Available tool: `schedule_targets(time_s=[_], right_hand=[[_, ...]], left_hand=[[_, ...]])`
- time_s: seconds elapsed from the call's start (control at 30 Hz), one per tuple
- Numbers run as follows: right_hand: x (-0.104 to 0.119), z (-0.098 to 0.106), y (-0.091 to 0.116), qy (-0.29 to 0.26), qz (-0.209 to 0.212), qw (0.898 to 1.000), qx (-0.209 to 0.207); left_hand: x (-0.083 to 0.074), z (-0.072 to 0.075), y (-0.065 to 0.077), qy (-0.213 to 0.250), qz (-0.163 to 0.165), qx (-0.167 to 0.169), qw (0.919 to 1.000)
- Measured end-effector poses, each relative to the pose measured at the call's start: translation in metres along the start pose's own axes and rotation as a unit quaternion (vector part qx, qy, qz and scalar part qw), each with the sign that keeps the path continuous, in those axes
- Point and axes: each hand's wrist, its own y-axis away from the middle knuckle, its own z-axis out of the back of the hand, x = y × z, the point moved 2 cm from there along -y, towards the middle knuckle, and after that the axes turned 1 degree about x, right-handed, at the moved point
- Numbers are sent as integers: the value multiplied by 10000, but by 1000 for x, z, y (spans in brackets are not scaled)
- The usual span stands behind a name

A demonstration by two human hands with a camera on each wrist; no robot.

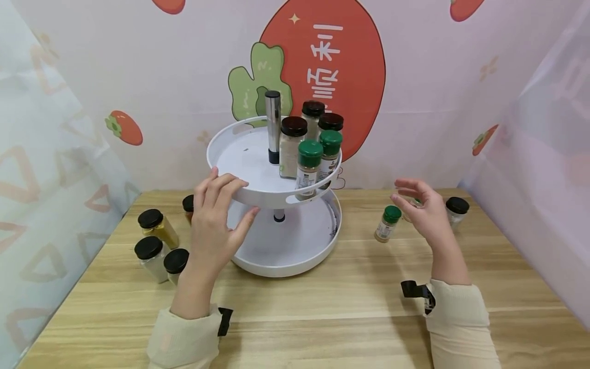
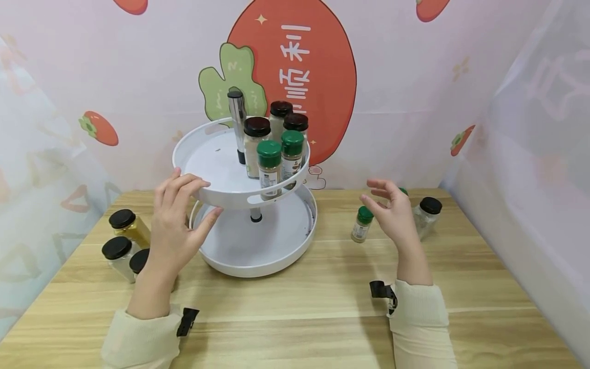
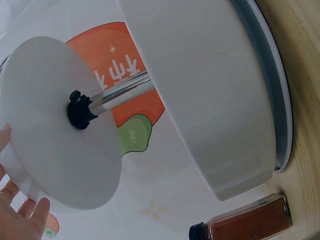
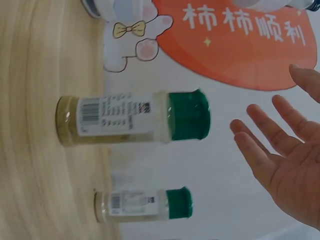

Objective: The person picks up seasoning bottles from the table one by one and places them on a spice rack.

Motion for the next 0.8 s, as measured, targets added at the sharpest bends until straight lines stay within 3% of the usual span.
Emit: schedule_targets(time_s=[0.27,0.8], right_hand=[[-24,2,-3,67,-169,9957,903],[-49,1,-3,225,-409,9869,1543]], left_hand=[[1,2,-1,2,-15,25,10000],[1,1,1,-139,-27,114,9998]])
